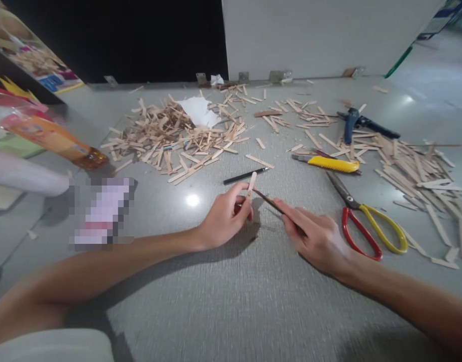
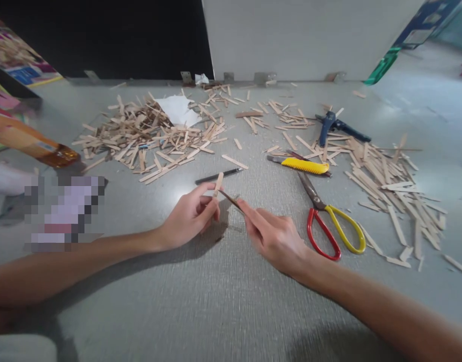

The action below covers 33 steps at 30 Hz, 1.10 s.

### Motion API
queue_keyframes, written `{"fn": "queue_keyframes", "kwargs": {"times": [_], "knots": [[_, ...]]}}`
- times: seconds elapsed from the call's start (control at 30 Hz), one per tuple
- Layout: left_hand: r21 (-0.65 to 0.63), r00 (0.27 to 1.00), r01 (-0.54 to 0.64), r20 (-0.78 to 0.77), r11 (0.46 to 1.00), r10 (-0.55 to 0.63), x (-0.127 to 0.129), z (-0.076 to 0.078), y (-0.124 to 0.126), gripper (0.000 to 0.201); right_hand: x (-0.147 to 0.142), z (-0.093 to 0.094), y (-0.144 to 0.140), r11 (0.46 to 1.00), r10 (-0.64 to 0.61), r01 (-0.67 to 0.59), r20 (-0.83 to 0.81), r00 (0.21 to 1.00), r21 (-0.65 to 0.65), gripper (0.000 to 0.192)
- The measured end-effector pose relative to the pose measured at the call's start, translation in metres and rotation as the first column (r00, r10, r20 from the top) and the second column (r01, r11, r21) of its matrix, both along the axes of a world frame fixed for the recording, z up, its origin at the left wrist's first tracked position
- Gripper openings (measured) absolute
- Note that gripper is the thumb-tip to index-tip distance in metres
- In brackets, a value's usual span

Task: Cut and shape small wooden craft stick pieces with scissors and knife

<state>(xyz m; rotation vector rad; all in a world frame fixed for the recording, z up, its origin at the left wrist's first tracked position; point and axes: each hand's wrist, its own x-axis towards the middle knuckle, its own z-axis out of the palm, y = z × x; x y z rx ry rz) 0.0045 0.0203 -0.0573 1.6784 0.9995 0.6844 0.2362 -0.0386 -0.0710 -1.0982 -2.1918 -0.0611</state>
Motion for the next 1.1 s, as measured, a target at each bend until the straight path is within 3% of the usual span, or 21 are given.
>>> {"fn": "queue_keyframes", "kwargs": {"times": [0.67,1.1], "knots": [[0.111,0.999,0.04,-0.031,0.993,-0.036,-0.0019,-0.0029,0.0011,0.015,0.0003,0.0045,0.002,0.999,-0.002,-0.001,0.08,0.997,0.041,0.036],[0.255,0.996,0.038,-0.093,0.966,-0.015,-0.003,-0.0042,0.0006,0.021,0.0035,-0.001,-0.0002,0.999,0.01,-0.008,0.058,0.998,-0.032,0.046]]}}
